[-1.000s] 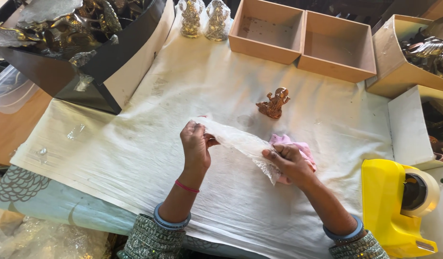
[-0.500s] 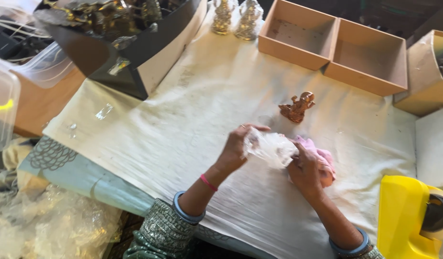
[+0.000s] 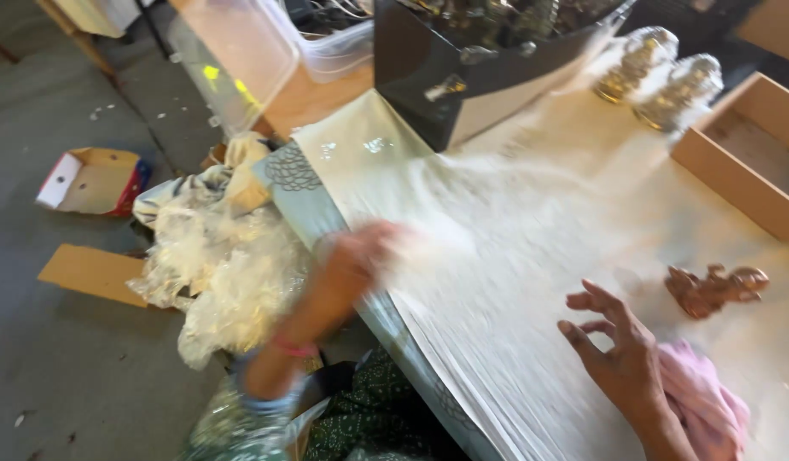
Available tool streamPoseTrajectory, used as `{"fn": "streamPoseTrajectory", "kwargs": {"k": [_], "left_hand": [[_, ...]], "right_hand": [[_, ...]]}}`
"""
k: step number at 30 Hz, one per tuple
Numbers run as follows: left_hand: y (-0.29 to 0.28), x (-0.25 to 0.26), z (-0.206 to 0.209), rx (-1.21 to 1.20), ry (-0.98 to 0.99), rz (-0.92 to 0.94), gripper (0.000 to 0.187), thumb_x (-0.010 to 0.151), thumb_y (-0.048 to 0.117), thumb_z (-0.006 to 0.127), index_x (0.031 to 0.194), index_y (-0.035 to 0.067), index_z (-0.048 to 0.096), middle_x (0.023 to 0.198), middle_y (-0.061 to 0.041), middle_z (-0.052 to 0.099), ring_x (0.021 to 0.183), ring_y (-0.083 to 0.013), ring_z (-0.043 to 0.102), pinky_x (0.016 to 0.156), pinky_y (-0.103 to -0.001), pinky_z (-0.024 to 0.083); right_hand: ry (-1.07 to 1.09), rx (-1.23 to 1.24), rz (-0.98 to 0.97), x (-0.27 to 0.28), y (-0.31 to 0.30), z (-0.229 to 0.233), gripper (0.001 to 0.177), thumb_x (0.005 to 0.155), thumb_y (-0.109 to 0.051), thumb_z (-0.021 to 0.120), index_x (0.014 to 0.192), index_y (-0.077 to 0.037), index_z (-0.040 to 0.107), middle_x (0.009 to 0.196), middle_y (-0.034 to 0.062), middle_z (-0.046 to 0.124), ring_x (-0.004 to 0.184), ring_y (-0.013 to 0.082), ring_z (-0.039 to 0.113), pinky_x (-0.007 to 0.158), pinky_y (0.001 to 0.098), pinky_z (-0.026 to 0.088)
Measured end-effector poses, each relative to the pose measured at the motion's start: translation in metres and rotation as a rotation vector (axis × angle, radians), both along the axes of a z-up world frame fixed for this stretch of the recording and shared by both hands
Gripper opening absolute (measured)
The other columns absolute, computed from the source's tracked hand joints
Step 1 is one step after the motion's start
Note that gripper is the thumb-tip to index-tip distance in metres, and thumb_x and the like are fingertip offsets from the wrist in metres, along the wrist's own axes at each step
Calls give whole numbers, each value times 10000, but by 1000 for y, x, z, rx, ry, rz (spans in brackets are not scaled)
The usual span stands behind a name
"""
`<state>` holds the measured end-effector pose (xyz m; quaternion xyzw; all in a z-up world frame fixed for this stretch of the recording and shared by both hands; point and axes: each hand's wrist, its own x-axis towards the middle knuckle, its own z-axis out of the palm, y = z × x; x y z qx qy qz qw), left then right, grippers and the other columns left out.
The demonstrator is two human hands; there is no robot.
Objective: The person wipes a figurine with a cloth, wraps it in bubble wrap, and handles items from a box.
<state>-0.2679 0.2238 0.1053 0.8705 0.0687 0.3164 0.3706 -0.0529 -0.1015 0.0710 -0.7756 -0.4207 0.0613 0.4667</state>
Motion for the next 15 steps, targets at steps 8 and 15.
{"fn": "streamPoseTrajectory", "kwargs": {"k": [8, 15], "left_hand": [[280, -214, -72, 439, -45, 1303, 691, 862, 69, 827, 1450, -25, 477, 1391, -282, 462, 1236, -487, 568, 994, -504, 537], [239, -169, -113, 63, 187, 1252, 946, 1050, 484, 767, 1696, 74, 212, 1736, -354, 86, 1571, -458, 350, 1172, -478, 481]], "right_hand": [[273, -67, -79, 45, -19, -96, 445, 914, -20, 702, 1353, -38, 631, 1061, 74, 743, 944, 120, 700, 791, 259, 565], [253, -76, -141, 35, -22, -91, 350, 932, -43, 707, 1280, -11, 694, 999, 61, 736, 876, 83, 663, 750, 225, 531]]}}
